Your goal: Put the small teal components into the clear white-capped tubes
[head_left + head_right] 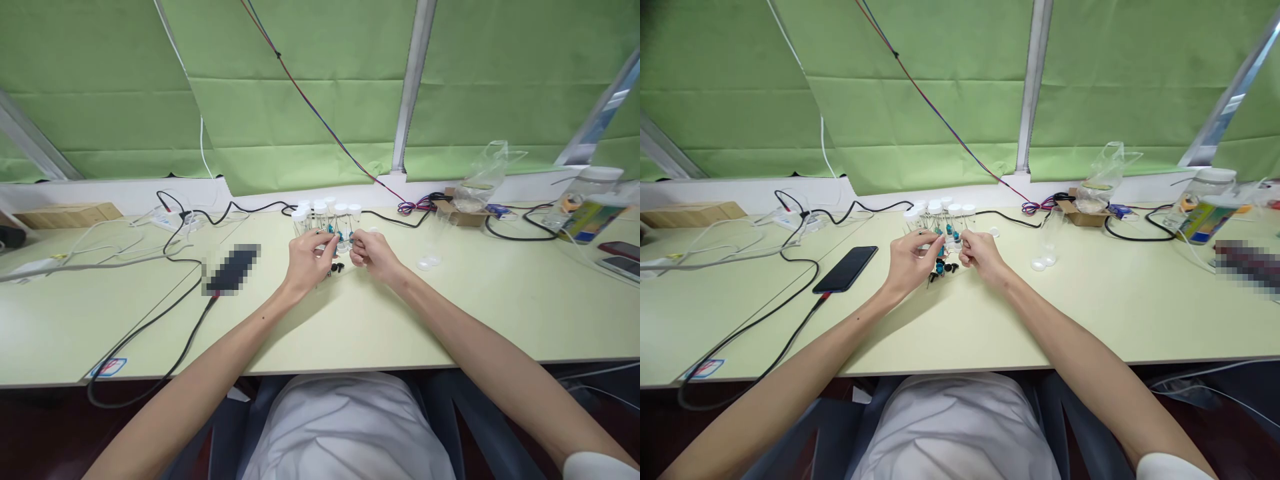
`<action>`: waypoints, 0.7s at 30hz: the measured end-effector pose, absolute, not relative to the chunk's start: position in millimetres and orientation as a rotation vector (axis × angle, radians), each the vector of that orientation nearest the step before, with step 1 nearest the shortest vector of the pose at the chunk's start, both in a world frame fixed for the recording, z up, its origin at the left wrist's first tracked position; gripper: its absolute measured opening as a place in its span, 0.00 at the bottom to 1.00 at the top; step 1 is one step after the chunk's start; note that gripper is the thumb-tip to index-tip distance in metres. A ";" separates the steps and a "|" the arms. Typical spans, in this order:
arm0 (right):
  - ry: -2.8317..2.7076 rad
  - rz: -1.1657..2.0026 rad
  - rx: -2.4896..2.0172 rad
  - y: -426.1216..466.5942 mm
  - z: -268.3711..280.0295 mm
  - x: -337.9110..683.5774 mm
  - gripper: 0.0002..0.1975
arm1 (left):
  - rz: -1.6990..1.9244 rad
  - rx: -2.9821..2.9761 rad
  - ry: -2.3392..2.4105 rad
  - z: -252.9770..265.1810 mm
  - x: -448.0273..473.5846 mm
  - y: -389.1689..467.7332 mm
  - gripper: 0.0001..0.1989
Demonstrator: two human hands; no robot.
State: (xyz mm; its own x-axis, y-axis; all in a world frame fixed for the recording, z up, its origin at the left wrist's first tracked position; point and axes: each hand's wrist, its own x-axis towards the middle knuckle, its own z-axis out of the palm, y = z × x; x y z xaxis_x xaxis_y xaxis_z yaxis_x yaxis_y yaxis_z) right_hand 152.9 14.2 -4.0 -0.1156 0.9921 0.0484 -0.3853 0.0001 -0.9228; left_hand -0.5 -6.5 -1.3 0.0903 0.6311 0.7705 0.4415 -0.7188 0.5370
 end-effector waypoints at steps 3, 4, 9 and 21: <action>-1.022 1.430 -0.828 15.1 -5.2 152.3 0.19 | 1.694 2.150 1.078 -0.3 0.0 -7.4 0.12; -1.034 1.411 -0.825 15.3 -5.5 151.6 0.19 | 1.694 2.110 1.074 0.4 0.3 -7.5 0.12; -1.150 1.221 -0.779 14.6 -4.6 147.8 0.25 | 1.663 1.820 0.995 4.5 0.6 -5.7 0.14; -1.518 0.749 -0.774 9.9 -15.0 148.8 0.29 | 1.642 1.490 0.923 7.6 -0.6 -2.2 0.21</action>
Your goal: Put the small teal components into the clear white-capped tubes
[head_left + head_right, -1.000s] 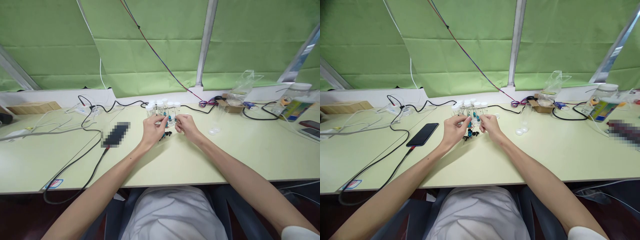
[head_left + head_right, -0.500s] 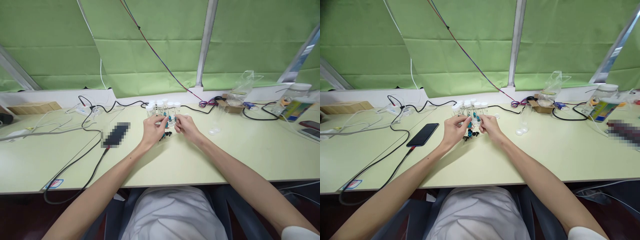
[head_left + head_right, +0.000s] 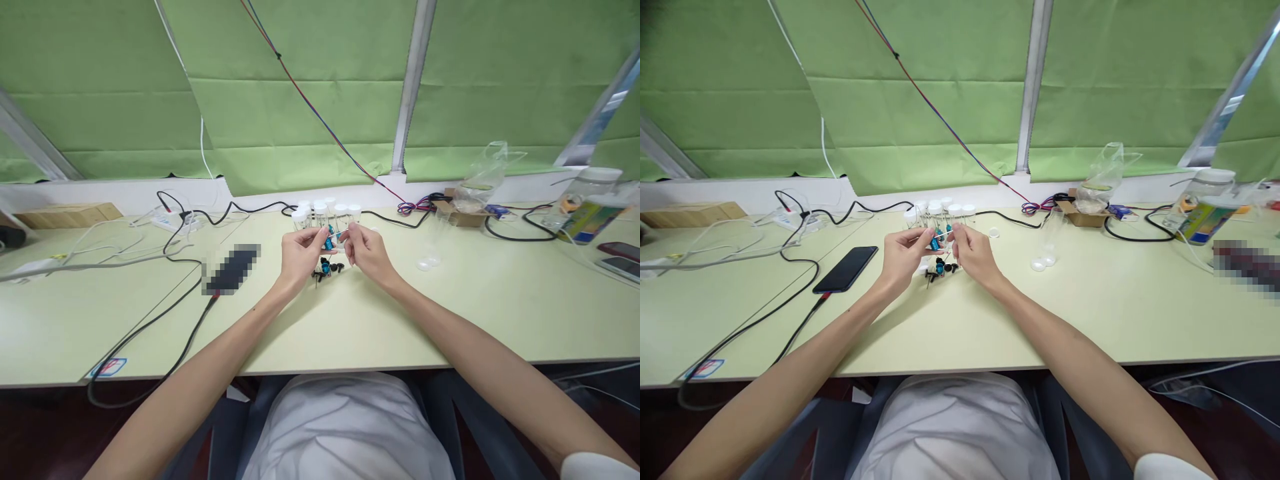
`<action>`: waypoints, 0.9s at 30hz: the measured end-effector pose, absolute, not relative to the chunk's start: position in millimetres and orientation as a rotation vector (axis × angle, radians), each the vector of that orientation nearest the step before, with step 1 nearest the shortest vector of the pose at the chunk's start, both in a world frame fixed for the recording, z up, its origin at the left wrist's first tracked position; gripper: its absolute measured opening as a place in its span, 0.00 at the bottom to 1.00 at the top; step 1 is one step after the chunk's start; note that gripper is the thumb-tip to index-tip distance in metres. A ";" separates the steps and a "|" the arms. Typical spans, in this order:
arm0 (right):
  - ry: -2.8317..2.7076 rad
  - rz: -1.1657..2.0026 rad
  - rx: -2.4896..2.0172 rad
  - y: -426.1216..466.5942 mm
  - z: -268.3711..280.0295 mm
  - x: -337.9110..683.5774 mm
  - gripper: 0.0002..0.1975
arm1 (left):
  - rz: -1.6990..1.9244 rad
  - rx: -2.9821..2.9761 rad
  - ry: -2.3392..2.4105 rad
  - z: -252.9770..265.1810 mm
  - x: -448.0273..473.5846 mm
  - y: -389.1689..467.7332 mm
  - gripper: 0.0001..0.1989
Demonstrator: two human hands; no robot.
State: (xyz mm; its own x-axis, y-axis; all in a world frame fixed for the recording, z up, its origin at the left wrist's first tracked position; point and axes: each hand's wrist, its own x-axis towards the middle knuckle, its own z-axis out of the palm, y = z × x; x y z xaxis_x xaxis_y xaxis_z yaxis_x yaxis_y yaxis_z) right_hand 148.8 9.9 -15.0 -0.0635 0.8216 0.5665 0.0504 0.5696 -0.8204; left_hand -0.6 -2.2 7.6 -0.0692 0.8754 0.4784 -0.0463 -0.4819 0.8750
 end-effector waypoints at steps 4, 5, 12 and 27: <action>-1.524 0.744 -0.766 9.7 -16.2 148.7 0.27 | 1.597 1.470 0.901 8.2 -0.1 -3.7 0.20; -1.523 0.750 -0.757 9.9 -16.2 148.9 0.26 | 1.583 1.470 0.895 8.2 -0.1 -4.1 0.20; -1.522 0.736 -0.782 10.5 -16.2 149.2 0.27 | 1.534 1.498 0.890 5.8 -0.3 -3.6 0.17; -1.539 0.599 -0.906 13.4 -14.8 151.3 0.31 | 1.471 1.498 0.938 5.8 0.9 -8.1 0.20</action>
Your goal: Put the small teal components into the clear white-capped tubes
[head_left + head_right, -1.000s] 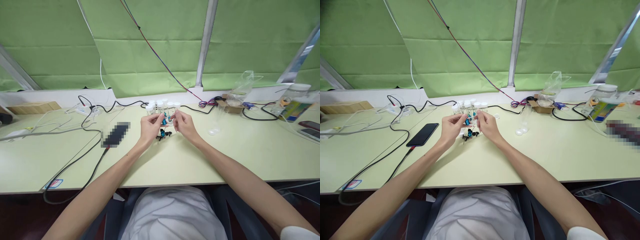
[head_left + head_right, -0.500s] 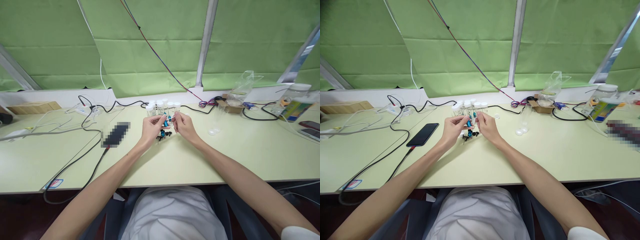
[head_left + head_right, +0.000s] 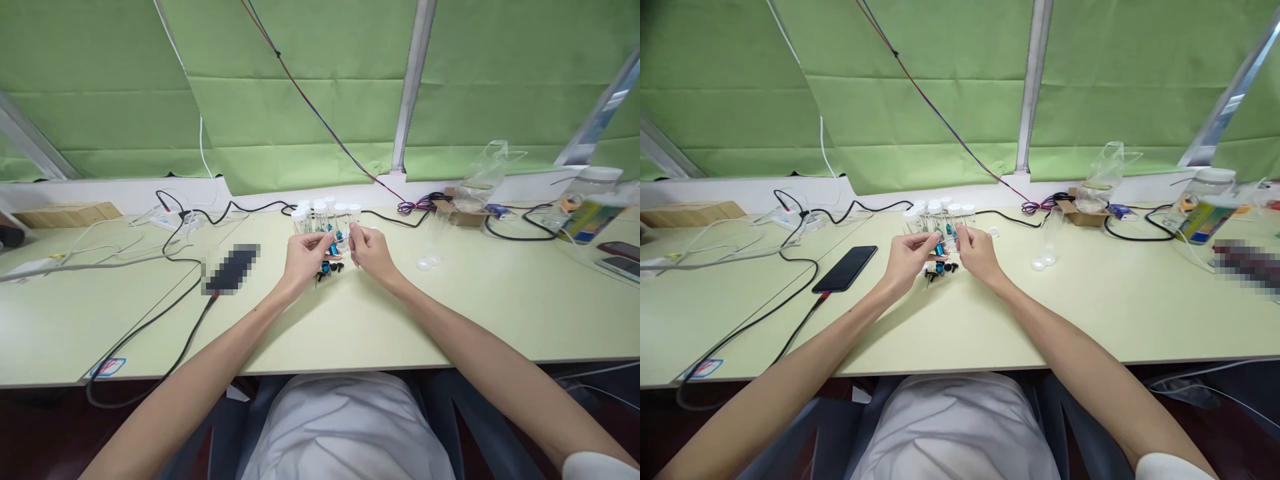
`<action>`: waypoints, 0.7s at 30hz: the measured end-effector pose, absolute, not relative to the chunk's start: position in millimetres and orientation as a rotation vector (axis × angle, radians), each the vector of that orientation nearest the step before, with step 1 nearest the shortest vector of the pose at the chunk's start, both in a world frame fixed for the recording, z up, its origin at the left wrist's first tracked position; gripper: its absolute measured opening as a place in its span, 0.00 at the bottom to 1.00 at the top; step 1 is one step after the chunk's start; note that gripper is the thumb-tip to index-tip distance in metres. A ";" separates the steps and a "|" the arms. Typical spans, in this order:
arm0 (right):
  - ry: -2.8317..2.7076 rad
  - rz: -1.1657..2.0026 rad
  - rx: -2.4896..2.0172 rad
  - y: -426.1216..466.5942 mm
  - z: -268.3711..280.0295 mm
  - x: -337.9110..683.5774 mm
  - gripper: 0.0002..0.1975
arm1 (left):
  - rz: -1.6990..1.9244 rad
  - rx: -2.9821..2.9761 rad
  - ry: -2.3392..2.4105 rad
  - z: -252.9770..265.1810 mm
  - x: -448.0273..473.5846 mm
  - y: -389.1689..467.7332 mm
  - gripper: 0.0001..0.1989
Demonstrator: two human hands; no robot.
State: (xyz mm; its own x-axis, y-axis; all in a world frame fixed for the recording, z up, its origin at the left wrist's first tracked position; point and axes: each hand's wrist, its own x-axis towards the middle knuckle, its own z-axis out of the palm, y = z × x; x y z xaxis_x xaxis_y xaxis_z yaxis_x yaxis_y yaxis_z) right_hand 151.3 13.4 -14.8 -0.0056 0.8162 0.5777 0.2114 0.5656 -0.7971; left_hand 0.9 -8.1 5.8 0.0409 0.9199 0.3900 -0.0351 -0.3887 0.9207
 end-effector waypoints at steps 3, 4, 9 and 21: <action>-1.548 0.569 -0.909 12.9 -14.3 151.6 0.31 | 1.446 1.464 0.932 5.1 0.7 -7.9 0.20; -1.551 0.561 -0.915 12.6 -14.1 151.7 0.31 | 1.442 1.453 0.932 4.9 0.8 -7.6 0.20; -1.563 0.515 -0.961 11.3 -13.6 152.2 0.30 | 1.421 1.427 0.927 4.1 1.2 -6.1 0.20; -1.575 0.449 -0.988 14.5 -15.2 153.1 0.31 | 1.460 1.477 0.947 2.0 2.6 -5.3 0.22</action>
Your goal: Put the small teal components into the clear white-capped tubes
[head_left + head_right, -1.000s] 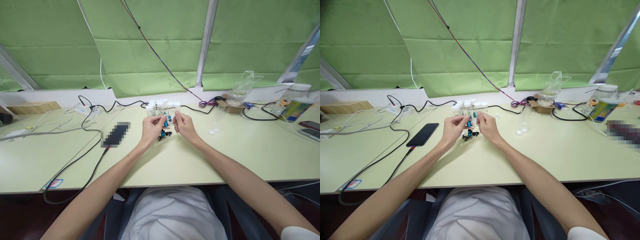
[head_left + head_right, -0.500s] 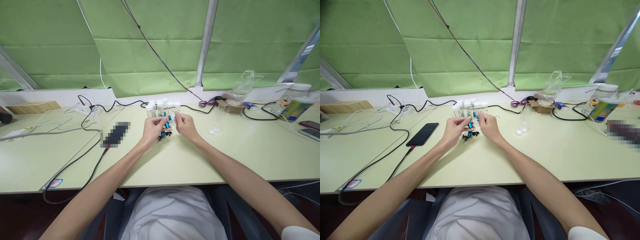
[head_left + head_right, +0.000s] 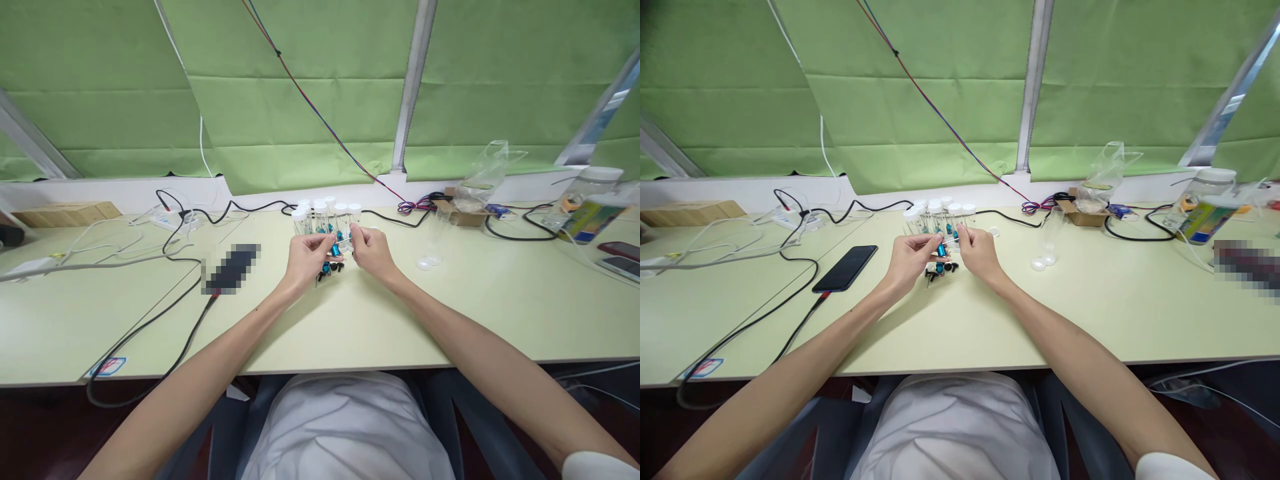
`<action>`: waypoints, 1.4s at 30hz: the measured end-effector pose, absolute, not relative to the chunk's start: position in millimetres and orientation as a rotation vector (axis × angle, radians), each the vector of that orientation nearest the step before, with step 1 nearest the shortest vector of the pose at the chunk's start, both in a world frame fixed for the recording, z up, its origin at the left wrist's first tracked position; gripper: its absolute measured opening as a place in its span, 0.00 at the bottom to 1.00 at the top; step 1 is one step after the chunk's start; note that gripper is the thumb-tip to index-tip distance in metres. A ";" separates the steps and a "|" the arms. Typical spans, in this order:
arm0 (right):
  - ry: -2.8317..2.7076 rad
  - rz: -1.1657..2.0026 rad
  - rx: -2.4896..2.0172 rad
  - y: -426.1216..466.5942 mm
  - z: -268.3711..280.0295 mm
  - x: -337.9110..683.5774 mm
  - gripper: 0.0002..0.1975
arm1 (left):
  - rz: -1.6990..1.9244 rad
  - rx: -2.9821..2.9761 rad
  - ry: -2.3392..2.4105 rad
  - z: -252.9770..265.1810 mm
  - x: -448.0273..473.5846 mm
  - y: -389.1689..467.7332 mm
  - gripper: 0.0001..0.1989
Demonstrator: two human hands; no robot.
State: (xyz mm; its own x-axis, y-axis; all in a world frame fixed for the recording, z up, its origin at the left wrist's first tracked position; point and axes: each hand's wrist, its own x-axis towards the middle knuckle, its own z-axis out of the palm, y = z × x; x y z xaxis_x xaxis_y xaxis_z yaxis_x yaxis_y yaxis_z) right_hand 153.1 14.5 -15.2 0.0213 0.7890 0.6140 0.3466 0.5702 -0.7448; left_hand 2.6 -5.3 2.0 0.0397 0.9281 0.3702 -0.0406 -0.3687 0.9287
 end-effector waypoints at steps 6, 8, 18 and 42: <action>-1.551 0.521 -0.988 15.3 -16.1 152.7 0.30 | 1.480 1.503 0.946 2.3 3.5 -4.8 0.23; -1.547 0.532 -0.991 15.2 -15.8 152.6 0.30 | 1.484 1.507 0.947 2.1 3.6 -4.6 0.22; -1.510 0.714 -0.894 12.7 -15.2 151.5 0.29 | 1.500 1.497 0.938 4.6 1.7 -4.8 0.21; -1.300 0.933 -0.777 28.1 -14.4 157.4 0.28 | 1.444 1.445 1.009 2.7 -2.1 2.6 0.20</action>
State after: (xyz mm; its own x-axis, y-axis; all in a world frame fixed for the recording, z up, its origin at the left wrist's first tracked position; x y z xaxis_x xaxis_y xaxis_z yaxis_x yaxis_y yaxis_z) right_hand 157.4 28.1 -14.4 0.0237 0.8984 0.4386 -0.1283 0.4378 -0.8899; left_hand -2.1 2.6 2.7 0.0140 0.9451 0.3265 -0.0187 -0.3262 0.9451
